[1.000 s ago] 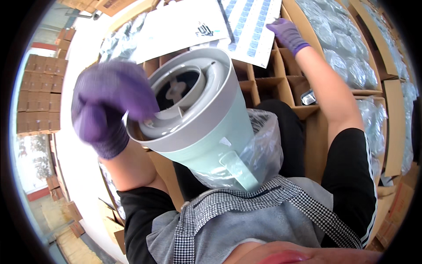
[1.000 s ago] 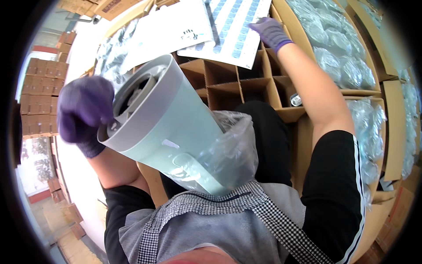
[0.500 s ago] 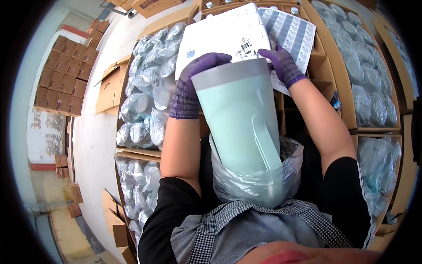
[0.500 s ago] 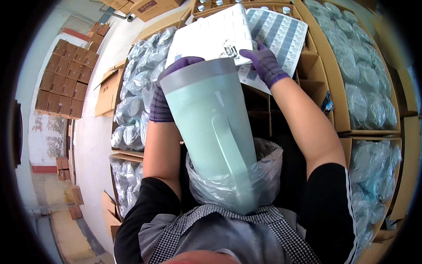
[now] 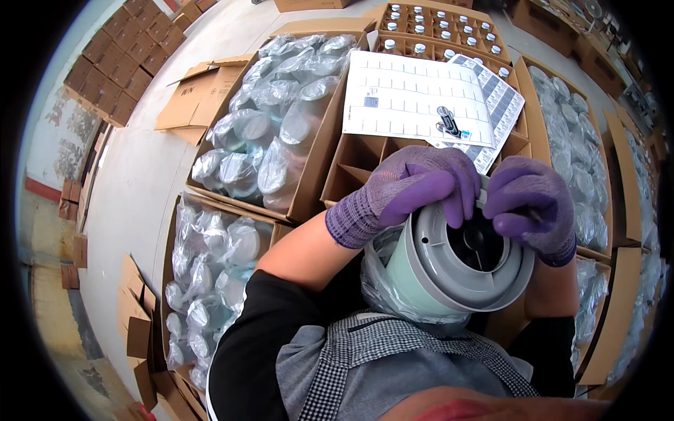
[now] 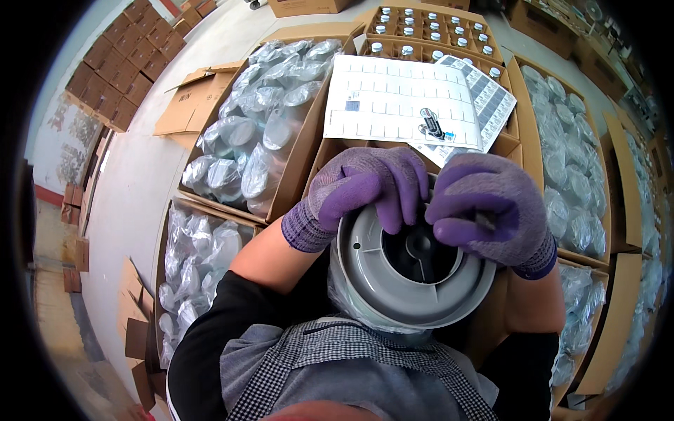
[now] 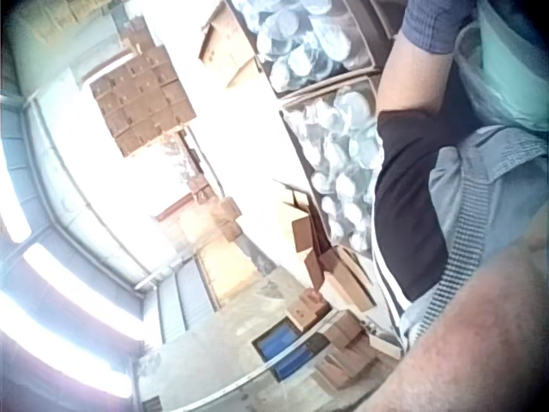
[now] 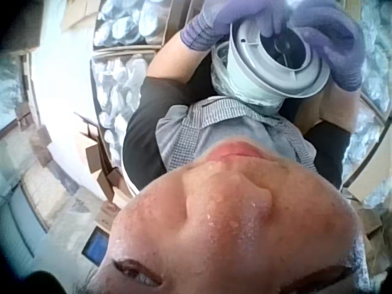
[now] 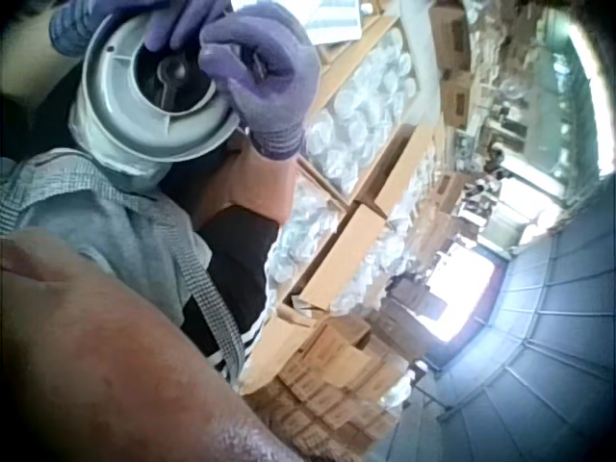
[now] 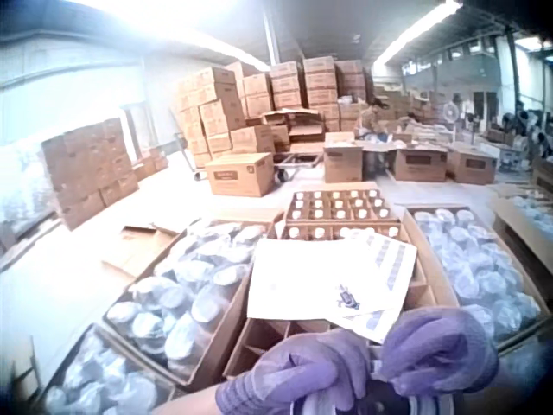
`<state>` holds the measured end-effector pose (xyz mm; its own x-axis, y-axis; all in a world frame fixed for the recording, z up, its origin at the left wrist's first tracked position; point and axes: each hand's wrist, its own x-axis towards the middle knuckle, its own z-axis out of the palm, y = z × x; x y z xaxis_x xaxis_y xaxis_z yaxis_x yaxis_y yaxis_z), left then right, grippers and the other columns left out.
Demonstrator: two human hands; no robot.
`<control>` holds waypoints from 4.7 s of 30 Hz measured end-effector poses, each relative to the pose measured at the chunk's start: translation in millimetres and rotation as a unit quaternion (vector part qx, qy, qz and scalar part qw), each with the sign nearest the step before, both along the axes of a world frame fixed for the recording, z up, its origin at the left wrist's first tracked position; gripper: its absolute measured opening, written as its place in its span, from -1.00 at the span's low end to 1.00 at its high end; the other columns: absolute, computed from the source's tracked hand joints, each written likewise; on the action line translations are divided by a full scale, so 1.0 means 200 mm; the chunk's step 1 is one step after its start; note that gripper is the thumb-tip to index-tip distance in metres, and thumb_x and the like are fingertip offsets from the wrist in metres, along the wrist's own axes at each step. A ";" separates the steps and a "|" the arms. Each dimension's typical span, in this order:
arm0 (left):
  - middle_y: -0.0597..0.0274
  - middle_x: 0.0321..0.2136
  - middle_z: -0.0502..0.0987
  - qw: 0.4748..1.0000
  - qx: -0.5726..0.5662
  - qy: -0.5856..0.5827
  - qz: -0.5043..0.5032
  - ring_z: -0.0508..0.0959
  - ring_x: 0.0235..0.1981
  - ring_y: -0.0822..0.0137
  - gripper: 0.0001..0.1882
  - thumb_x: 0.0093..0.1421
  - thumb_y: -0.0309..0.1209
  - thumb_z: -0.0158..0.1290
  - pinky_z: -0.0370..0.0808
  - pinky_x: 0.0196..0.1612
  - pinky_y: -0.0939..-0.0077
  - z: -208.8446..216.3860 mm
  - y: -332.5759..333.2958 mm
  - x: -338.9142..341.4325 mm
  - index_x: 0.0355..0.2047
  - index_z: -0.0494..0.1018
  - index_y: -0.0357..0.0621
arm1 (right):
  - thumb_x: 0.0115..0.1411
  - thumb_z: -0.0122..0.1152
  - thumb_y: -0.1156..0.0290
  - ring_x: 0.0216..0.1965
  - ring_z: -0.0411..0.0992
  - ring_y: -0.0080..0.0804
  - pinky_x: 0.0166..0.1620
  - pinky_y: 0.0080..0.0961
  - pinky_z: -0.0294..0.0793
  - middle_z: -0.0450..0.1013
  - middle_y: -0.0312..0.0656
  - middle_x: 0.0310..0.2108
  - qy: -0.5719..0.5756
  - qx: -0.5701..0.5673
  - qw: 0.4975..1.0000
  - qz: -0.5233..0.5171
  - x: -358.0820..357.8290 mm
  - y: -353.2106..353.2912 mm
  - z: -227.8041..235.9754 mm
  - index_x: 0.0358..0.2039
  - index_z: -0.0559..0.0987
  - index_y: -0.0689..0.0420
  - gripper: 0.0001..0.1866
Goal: The person assembles plastic pitchers by placing a metallic insert into the blue pitcher body, attaching a gray lid, and applying a label before placing the assembled item into a plastic bag.
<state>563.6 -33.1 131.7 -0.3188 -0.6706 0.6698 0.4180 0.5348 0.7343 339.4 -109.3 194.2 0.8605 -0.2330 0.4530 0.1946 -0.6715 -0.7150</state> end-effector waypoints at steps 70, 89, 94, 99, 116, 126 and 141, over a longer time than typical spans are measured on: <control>0.15 -0.25 0.65 0.936 0.213 -0.100 0.262 0.62 -0.25 0.43 -0.54 0.05 -0.37 0.29 0.57 -0.11 0.51 0.16 -0.10 0.16 -0.04 0.56 -0.31 | 0.08 0.41 0.45 -0.38 0.48 -0.48 -0.27 -0.55 0.48 0.51 -0.23 -0.41 -0.035 -0.082 0.964 -0.252 0.28 -0.14 -0.03 -0.30 0.65 0.21 -0.82; -0.02 -0.08 0.59 0.795 0.212 -0.244 0.514 0.53 0.05 0.09 -0.45 0.17 -0.10 0.18 0.36 0.19 0.22 -0.24 -0.50 0.65 0.03 0.51 -0.26 | 0.02 0.37 0.72 -0.41 0.46 -0.43 -0.35 -0.50 0.46 0.52 -0.20 -0.34 -0.316 -0.216 0.869 -0.314 0.17 -0.07 -0.12 -0.23 0.66 0.22 -0.73; -0.09 -0.01 0.55 0.949 0.224 -0.058 0.214 0.46 0.13 0.05 -0.25 0.33 0.22 -0.12 0.22 0.30 0.13 0.07 -0.21 0.39 0.02 0.50 -0.31 | -0.07 0.47 0.62 -0.39 0.51 -0.29 -0.38 -0.41 0.43 0.55 -0.19 -0.32 -0.275 -0.382 0.834 -0.289 0.11 -0.02 -0.07 -0.20 0.69 0.15 -0.65; 0.18 -0.14 0.62 0.932 0.182 -0.109 0.295 0.58 -0.05 0.33 -0.70 0.28 -0.24 0.12 0.49 0.04 0.43 0.28 0.02 0.20 -0.16 0.56 -0.24 | -0.16 0.53 0.53 -0.33 0.52 -0.27 -0.29 -0.31 0.44 0.56 -0.21 -0.29 -0.237 -0.431 0.831 -0.258 0.09 0.02 0.02 -0.20 0.71 0.09 -0.59; -0.28 0.10 0.46 0.905 -0.182 -0.382 0.033 0.50 0.17 0.01 -0.96 0.08 -0.59 0.13 0.33 0.29 0.12 0.85 -0.05 0.30 -0.43 0.48 -0.26 | 0.12 0.29 0.63 -0.53 0.18 -0.73 -0.40 -0.71 0.29 0.47 -0.29 -0.14 -0.247 -0.107 0.938 -0.218 0.09 0.05 0.03 0.14 0.47 0.15 -0.47; 0.22 -0.42 0.65 0.699 0.132 -0.682 0.169 0.59 -0.39 0.44 -0.68 0.16 -0.20 0.23 0.54 -0.23 0.48 1.18 -0.04 -0.06 -0.21 0.65 -0.18 | 0.17 0.43 0.16 -0.28 0.50 -0.65 -0.23 -0.61 0.54 0.55 -0.26 -0.30 -0.047 -0.007 0.974 -0.224 0.13 -0.02 0.24 -0.10 0.59 0.19 -0.58; 0.08 -0.22 0.63 0.904 0.130 -0.255 0.316 0.62 -0.07 0.34 -0.66 0.18 -0.29 0.27 0.53 0.09 0.42 0.67 0.11 -0.04 -0.11 0.57 -0.26 | 0.40 0.08 0.30 -0.51 0.29 -0.61 -0.31 -0.56 0.36 0.45 -0.28 -0.38 -0.404 0.452 0.795 0.020 0.16 0.07 0.05 -0.17 0.51 0.18 -0.80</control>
<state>554.9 -11.0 265.3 -0.0394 -0.9407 0.3369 -0.3406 0.3296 0.8806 370.9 -95.4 204.5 0.3884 -0.7575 0.5248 0.8444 0.0645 -0.5319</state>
